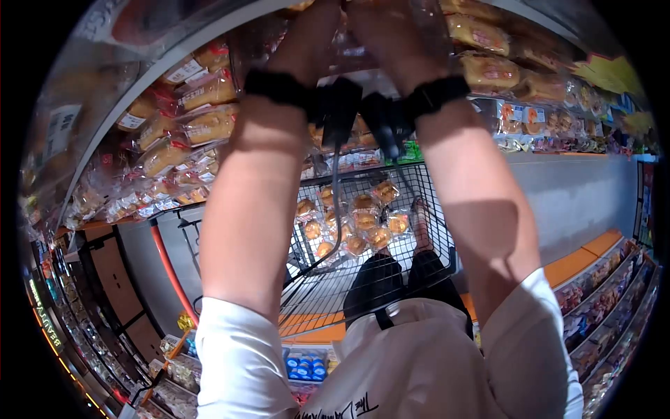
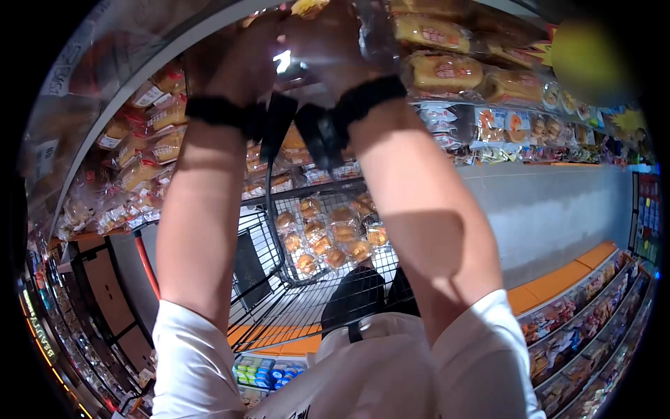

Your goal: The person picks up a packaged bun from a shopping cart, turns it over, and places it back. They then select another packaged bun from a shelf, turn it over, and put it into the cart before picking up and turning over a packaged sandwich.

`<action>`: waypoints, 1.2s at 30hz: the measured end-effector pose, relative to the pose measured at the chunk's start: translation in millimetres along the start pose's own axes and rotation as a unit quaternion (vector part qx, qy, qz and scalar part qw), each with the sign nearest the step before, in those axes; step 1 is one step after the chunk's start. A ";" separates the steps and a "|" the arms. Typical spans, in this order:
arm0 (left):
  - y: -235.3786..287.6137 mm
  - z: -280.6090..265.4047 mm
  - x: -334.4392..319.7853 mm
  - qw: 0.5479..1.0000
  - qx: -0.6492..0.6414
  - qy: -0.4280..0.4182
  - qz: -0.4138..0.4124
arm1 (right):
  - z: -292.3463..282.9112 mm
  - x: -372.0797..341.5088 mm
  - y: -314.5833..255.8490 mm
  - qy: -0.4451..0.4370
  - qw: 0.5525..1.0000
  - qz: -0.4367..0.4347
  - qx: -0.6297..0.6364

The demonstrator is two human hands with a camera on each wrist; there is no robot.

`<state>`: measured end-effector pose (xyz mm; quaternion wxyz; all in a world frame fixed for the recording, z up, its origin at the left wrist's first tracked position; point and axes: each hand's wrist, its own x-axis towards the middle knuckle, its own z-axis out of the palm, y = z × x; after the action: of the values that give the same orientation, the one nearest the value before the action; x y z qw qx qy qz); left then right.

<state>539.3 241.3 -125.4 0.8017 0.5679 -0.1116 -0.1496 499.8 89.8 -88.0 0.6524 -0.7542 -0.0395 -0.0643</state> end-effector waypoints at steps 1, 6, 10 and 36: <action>31.8 74.6 -39.2 0.974 -0.001 0.183 -0.135 | 12.9 4.6 19.2 0.137 0.985 -0.101 -0.001; 7.7 85.4 -64.9 0.966 -0.050 0.223 -0.124 | -4.7 -63.5 3.2 0.098 0.961 -0.095 -0.240; 15.1 117.8 -118.9 0.944 -0.042 0.303 -0.125 | -18.4 -125.1 -19.3 0.122 0.929 -0.146 -0.318; -17.1 475.3 -354.9 0.952 0.058 0.295 -0.059 | -396.8 -369.6 -89.4 -0.291 0.922 -0.251 0.047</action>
<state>41.4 -50.8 12.2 0.7546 0.6375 0.1547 -0.0157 103.6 -280.6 0.4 0.6094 -0.6734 -0.4186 -0.0023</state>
